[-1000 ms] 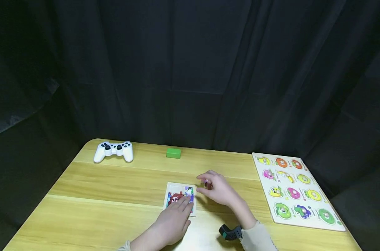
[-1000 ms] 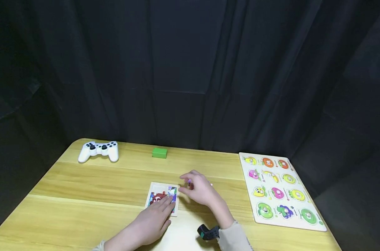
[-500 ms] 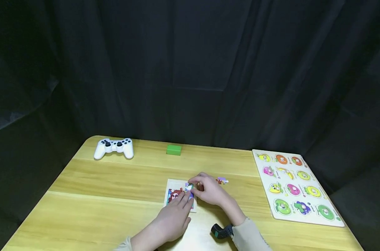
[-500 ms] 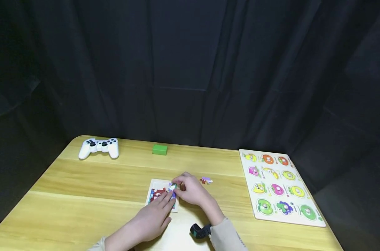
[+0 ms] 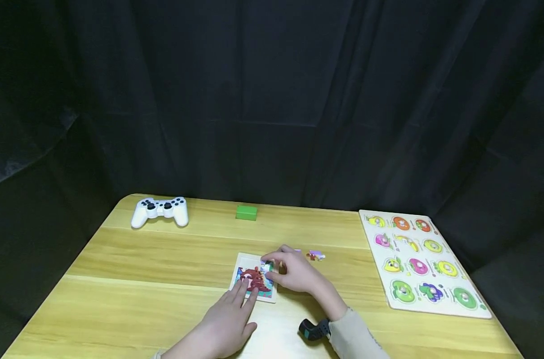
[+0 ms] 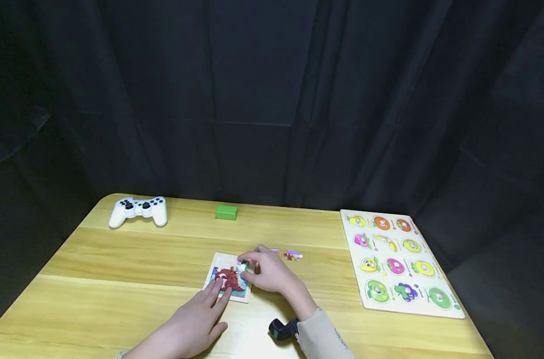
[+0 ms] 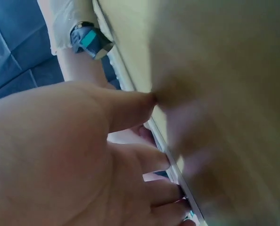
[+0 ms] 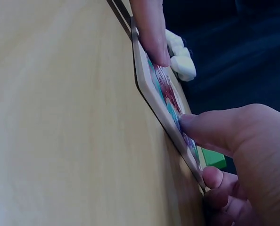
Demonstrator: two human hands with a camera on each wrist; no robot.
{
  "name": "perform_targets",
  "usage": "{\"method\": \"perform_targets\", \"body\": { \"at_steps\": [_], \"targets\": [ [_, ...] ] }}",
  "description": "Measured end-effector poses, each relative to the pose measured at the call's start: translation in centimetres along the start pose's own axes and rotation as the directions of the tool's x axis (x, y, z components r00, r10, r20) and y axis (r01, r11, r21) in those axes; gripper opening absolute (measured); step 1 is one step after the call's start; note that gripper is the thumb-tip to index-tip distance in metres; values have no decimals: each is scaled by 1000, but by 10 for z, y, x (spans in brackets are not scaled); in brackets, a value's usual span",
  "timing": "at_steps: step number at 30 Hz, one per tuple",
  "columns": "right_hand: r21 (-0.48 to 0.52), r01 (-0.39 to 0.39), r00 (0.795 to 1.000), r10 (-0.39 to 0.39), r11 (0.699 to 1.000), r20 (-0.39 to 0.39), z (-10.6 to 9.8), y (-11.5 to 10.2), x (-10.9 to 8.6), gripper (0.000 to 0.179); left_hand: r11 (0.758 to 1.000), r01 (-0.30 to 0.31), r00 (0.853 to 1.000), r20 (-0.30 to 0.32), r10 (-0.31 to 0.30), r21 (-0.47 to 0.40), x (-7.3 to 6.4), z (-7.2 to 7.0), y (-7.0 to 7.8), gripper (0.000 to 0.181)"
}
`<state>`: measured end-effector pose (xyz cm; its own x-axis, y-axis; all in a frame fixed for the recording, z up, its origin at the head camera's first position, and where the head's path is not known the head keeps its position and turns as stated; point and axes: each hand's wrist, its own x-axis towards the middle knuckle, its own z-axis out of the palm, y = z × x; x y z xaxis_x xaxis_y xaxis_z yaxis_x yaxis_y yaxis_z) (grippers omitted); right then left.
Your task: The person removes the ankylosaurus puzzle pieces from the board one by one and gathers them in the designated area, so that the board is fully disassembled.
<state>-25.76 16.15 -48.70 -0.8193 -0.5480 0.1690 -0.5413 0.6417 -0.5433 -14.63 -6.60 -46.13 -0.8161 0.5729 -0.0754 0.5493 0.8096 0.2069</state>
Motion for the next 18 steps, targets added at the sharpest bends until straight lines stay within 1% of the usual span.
{"method": "perform_targets", "body": {
  "at_steps": [3,6,13,15,18],
  "targets": [
    [1,-7,1000,7,1000,-9,1,-2,1,36,1000,2,1000,-10,-2,25,-1,2,0,66],
    [-8,3,999,-4,1000,-33,2,-4,2,35,999,8,1000,-16,-8,39,-1,3,0,66],
    [-125,67,994,-77,990,-79,3,-9,0,35,998,9,1000,-29,-7,58,0,6,2,66],
    [-144,83,991,-97,986,-92,2,-9,1,34,998,9,1000,-29,-7,66,0,6,2,66],
    [-136,93,986,-110,986,-125,-2,-7,2,34,998,15,1000,-27,-13,67,-1,5,2,66]
  ]
}}
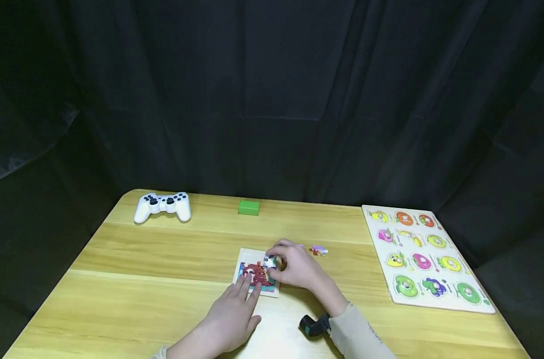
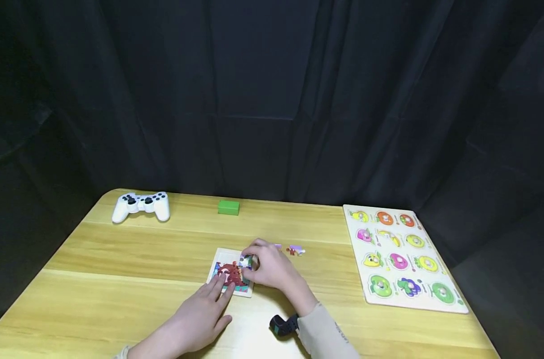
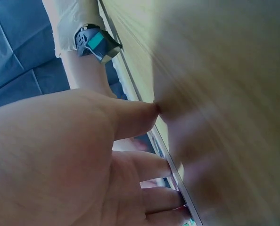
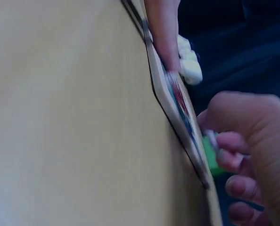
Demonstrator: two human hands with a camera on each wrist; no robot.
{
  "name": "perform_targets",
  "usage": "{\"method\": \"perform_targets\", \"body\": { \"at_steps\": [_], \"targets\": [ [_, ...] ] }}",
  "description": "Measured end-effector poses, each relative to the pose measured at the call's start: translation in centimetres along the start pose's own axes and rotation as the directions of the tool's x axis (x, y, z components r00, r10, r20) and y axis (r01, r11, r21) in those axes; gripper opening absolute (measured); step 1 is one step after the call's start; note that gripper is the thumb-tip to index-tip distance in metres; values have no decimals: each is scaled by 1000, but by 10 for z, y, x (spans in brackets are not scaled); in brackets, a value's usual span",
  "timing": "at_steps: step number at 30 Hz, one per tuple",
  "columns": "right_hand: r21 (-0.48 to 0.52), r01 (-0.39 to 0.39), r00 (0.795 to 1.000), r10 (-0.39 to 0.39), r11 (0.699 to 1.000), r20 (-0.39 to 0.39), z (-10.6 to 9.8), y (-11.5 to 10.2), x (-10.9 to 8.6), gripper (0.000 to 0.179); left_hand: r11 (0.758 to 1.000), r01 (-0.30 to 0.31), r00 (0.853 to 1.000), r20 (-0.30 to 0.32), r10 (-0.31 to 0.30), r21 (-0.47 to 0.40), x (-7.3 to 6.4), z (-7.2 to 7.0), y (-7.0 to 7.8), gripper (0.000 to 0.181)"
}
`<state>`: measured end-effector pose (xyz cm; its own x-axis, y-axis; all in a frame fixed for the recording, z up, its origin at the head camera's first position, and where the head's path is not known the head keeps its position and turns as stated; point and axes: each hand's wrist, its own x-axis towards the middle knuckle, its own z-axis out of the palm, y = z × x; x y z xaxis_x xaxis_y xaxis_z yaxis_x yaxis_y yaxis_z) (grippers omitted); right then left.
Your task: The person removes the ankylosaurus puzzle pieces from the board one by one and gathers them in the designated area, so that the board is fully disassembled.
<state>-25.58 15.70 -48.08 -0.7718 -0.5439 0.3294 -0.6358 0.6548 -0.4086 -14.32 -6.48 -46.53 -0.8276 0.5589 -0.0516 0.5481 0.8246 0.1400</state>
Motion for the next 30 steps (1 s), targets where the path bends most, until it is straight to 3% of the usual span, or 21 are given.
{"method": "perform_targets", "body": {
  "at_steps": [5,10,13,19,30],
  "targets": [
    [14,-49,993,50,999,-104,-32,21,-6,30,1000,5,1000,2,-5,-16,0,-3,1,66],
    [-43,-167,972,157,985,-177,-77,64,-38,26,1000,5,1000,8,-4,-23,1,0,3,67],
    [-56,-219,962,206,974,-182,-93,88,-56,25,1000,11,1000,-1,-11,-25,1,0,3,67],
    [-24,-239,966,235,971,-106,-91,111,-68,24,999,10,1000,-19,-11,-31,0,-1,2,66],
    [-11,-257,966,257,966,-30,-85,117,-72,27,1000,2,1000,-26,-3,-30,-1,0,2,65]
  ]
}}
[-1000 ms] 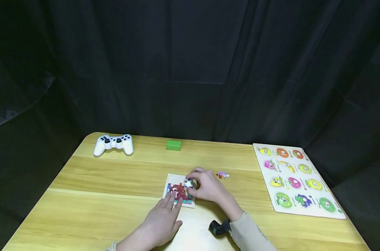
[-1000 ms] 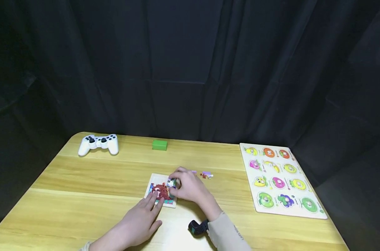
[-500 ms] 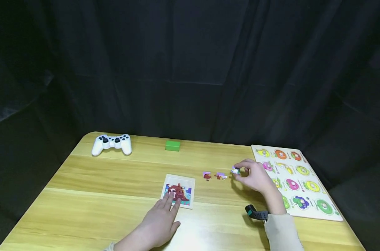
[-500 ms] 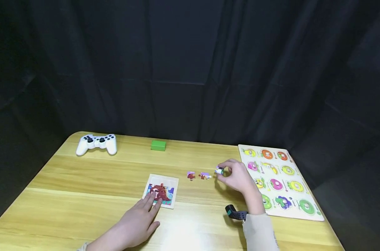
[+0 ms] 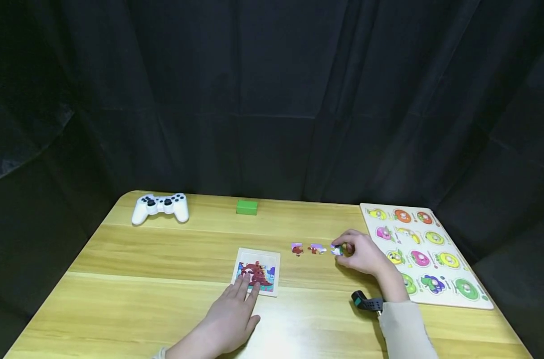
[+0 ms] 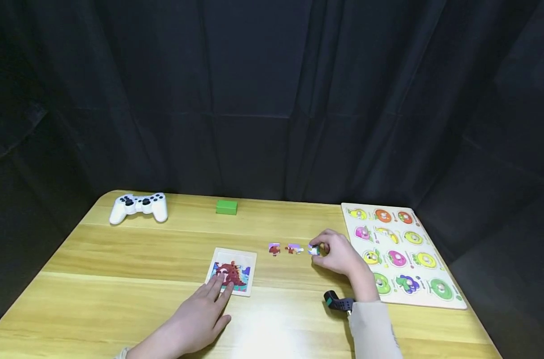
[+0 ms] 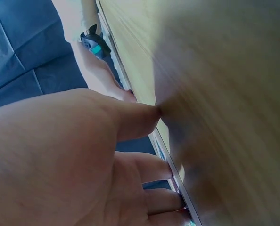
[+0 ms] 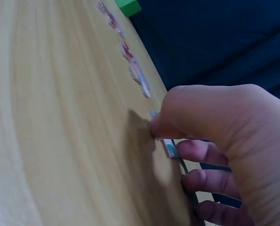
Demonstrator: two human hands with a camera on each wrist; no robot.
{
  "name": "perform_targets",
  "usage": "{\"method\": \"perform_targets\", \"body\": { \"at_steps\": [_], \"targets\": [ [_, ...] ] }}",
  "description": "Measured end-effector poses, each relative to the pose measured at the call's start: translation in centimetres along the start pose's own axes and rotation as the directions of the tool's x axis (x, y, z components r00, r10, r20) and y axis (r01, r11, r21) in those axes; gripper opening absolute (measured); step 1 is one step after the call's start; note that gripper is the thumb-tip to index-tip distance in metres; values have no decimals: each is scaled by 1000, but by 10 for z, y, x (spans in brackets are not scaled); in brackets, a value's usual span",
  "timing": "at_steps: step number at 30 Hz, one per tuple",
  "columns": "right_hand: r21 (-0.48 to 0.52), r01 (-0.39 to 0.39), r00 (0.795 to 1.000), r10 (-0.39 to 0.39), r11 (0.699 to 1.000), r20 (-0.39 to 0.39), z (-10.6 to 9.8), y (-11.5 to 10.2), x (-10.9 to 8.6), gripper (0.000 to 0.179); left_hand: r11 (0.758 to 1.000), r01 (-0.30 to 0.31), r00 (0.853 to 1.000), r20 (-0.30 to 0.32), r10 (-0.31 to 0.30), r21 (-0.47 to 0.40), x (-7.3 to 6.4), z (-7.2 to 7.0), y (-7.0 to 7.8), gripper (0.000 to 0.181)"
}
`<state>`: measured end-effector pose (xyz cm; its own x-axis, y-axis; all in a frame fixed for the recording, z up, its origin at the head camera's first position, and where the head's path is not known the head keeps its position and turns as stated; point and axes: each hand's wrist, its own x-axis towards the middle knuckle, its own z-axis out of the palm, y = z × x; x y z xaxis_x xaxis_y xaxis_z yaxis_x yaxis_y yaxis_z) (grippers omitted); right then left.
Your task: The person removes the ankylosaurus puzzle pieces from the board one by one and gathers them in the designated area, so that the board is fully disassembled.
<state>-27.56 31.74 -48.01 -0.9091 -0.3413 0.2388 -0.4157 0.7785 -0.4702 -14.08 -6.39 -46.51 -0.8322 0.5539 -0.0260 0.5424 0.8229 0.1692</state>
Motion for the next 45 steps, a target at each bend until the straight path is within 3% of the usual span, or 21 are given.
{"method": "perform_targets", "body": {
  "at_steps": [6,18,21,25,29,34,37,39,45],
  "targets": [
    [7,-18,999,18,1000,31,-2,0,0,29,1000,4,1000,0,-4,-8,0,-1,0,65],
    [58,13,1000,-13,998,7,-8,-3,-1,30,1000,12,1000,8,-12,-21,0,0,1,66],
    [74,53,998,-50,996,-39,-12,-16,4,29,1000,4,1000,-11,-4,-18,0,0,1,66],
    [104,95,991,-84,990,-101,-9,-59,19,23,1000,-6,999,-44,6,1,0,-3,1,67],
    [166,132,988,-117,977,-99,11,-117,36,20,1000,-14,999,-38,15,4,-3,-7,4,69],
    [268,131,985,-155,954,70,50,-166,51,23,1000,-22,1000,-1,22,2,-9,-9,5,71],
    [283,124,968,-178,951,174,75,-176,55,24,999,-33,999,25,33,-6,-11,-8,4,70],
    [281,130,961,-190,951,198,90,-176,55,23,999,-41,998,37,41,-15,-11,-6,2,69],
    [286,146,972,-191,947,138,119,-172,49,23,999,-36,999,40,36,6,-13,-1,-1,68]
  ]
}}
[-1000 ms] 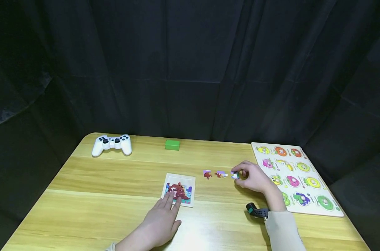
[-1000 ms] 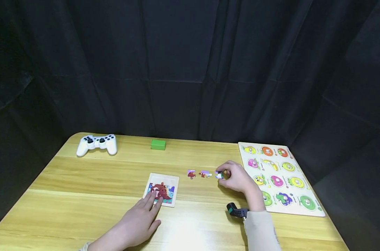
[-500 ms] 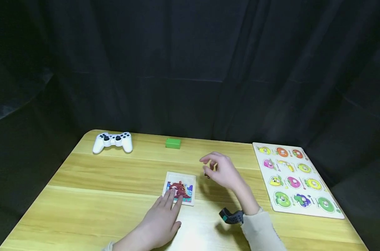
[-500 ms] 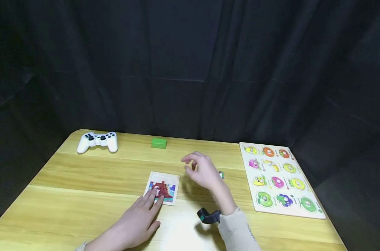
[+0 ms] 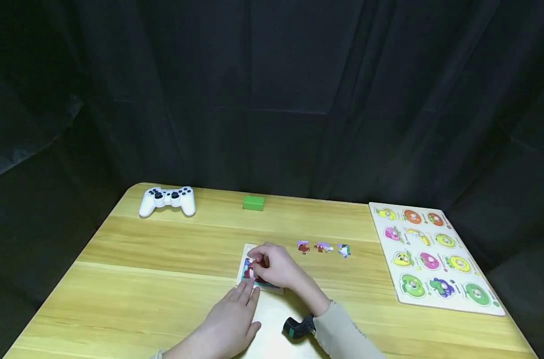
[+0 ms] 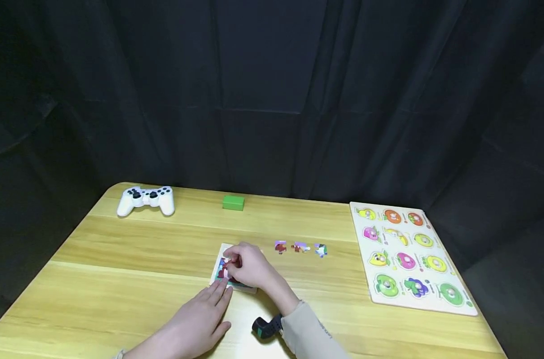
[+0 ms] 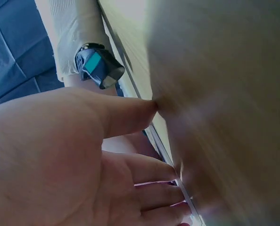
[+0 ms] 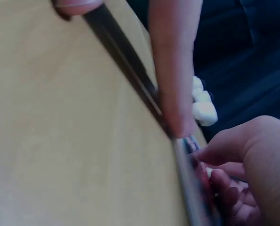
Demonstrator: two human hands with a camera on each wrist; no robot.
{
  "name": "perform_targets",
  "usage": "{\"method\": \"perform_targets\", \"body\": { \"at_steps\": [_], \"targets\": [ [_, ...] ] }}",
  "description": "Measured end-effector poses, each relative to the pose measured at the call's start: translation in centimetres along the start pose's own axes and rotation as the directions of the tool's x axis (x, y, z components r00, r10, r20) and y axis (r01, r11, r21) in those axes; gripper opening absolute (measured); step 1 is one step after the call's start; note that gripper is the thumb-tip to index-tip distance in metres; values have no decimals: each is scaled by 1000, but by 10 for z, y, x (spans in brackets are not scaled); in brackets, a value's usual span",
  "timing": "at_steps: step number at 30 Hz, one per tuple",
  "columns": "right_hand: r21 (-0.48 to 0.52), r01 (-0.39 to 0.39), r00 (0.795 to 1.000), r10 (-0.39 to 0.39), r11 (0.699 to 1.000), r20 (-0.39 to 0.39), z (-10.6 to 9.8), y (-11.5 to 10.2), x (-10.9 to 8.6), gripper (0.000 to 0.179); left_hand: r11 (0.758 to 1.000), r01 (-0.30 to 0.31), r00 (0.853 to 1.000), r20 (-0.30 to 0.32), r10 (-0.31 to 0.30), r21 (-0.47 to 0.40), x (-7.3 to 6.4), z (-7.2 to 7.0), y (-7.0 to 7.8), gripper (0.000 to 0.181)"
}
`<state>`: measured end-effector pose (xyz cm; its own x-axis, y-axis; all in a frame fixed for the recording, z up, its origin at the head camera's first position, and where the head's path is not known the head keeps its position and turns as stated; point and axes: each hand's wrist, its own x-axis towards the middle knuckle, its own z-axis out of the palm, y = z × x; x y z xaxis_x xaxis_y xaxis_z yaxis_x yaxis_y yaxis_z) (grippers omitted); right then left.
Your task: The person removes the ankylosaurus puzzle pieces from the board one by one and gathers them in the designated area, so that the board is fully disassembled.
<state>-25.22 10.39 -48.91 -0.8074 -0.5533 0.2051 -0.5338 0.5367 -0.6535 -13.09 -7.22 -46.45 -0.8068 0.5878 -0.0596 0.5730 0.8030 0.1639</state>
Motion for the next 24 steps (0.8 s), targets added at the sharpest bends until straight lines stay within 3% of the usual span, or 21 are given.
{"method": "perform_targets", "body": {
  "at_steps": [5,11,16,24],
  "targets": [
    [-8,-27,999,27,1000,-21,13,0,-5,24,1000,-17,1000,-13,17,11,-3,5,-1,67],
    [54,-72,997,72,996,-3,23,-1,-12,23,999,-8,1000,21,9,-37,-4,12,-1,68],
    [53,-93,996,92,994,14,19,0,-10,27,999,-28,1000,10,28,-23,-2,13,-1,67],
    [96,-88,996,86,991,24,6,-2,-1,26,998,-45,999,-28,46,43,3,3,-2,66]
  ]
}}
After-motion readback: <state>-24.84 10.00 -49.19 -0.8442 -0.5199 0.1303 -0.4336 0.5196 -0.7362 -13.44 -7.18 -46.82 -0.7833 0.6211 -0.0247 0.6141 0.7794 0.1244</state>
